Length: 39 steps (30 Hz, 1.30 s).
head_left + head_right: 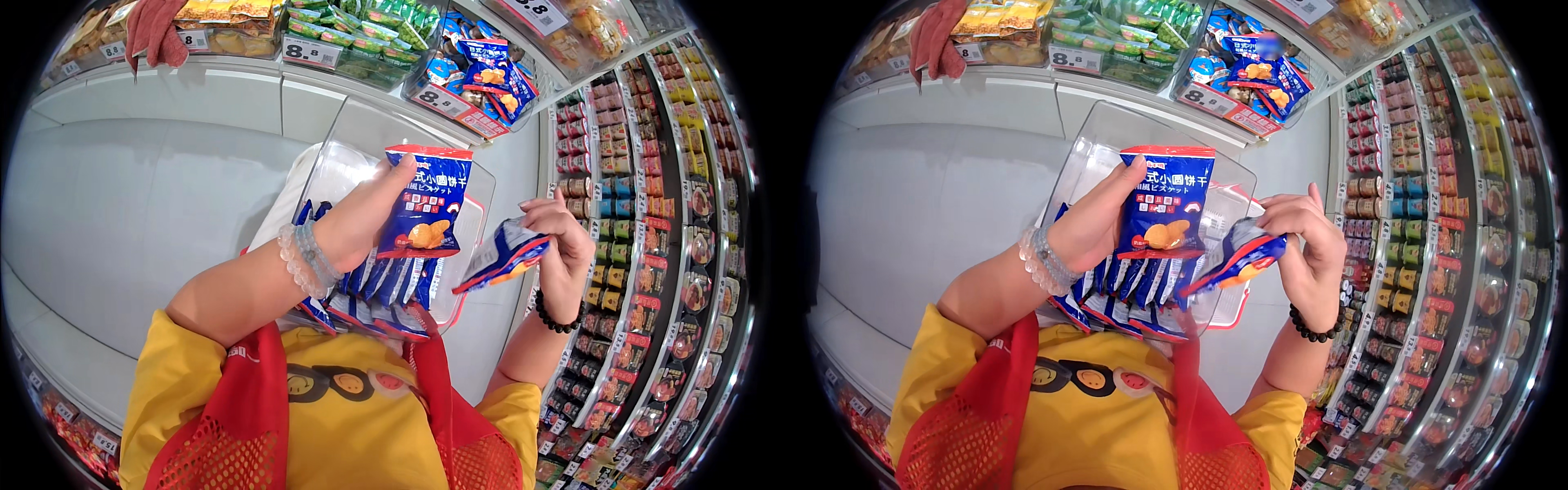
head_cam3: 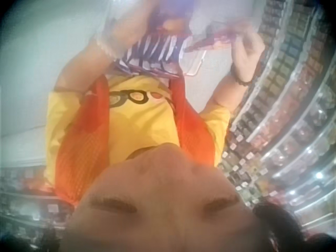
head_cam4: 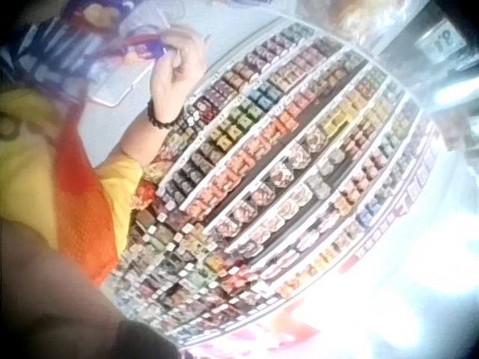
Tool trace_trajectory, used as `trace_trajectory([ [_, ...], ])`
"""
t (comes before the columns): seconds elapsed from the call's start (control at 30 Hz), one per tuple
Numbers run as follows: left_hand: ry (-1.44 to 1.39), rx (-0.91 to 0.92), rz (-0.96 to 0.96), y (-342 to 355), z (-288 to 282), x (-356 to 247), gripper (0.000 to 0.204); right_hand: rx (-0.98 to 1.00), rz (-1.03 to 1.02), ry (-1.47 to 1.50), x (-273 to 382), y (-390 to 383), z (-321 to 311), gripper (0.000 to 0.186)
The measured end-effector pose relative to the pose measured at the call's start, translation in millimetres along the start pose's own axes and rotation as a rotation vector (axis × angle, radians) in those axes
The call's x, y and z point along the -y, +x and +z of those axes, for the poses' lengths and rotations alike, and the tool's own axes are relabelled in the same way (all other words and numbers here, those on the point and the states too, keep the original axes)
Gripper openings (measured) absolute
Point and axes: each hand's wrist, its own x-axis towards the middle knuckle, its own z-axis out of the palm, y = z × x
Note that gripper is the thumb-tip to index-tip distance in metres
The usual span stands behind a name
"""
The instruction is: The person sits on the floor in a supermarket aisle and transfers small blue snack packages from a white basket into a clear plastic display bin. They wipe the bin with a red cloth, then repeatedly pick up packages, inspect them, and arrange them neatly inside the bin.
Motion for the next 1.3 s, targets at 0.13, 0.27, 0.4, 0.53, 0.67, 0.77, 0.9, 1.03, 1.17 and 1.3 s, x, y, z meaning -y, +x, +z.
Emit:
trace_trajectory([
  [0.13, 0.028, 0.017, -0.062, -4.3, 7.8, 0.4, 0.046, 0.298, -0.286, -0.664, 39.9, 31.6, 29.4, 0.009],
  [0.27, 0.055, 0.186, 0.000, -8.8, 3.5, 0.4, 0.051, 0.127, -0.462, -0.772, 34.5, 46.0, 65.1, 0.015],
  [0.4, 0.141, 0.177, 0.084, -11.4, -1.6, 0.1, 0.068, -0.221, -0.438, -0.512, 17.4, 46.4, 57.5, 0.030],
  [0.53, 0.081, 0.092, 0.140, -12.8, -0.1, -4.5, 0.063, -0.241, 0.102, 0.443, 2.9, 26.6, 60.8, 0.058],
  [0.67, 0.179, 0.050, 0.139, -14.7, 2.4, -3.6, 0.068, -0.020, 0.478, 0.763, -0.9, 1.6, 69.7, 0.059],
  [0.77, 0.560, -0.134, 0.367, -18.5, -3.8, 7.8, 0.078, -0.103, 0.563, 0.791, 8.3, 12.7, 75.2, 0.042],
  [0.9, 1.108, -0.340, 0.850, -47.7, -20.0, -17.9, 0.083, -0.179, 0.354, 0.335, -1.3, 22.9, 92.5, 0.047],
  [1.03, 0.980, -0.468, 0.722, -59.9, -58.6, -24.9, 0.074, 0.015, 0.260, -0.007, -15.7, 42.9, 125.4, 0.045],
  [1.17, 0.828, -0.427, 0.438, -55.6, -84.7, -2.7, 0.067, 0.055, 0.330, -0.180, -29.5, 64.6, 163.7, 0.047],
  [1.3, 0.632, -0.333, 0.415, -52.4, -86.1, 2.3, 0.064, 0.156, 0.515, 0.080, -58.0, 66.2, 193.7, 0.069],
])
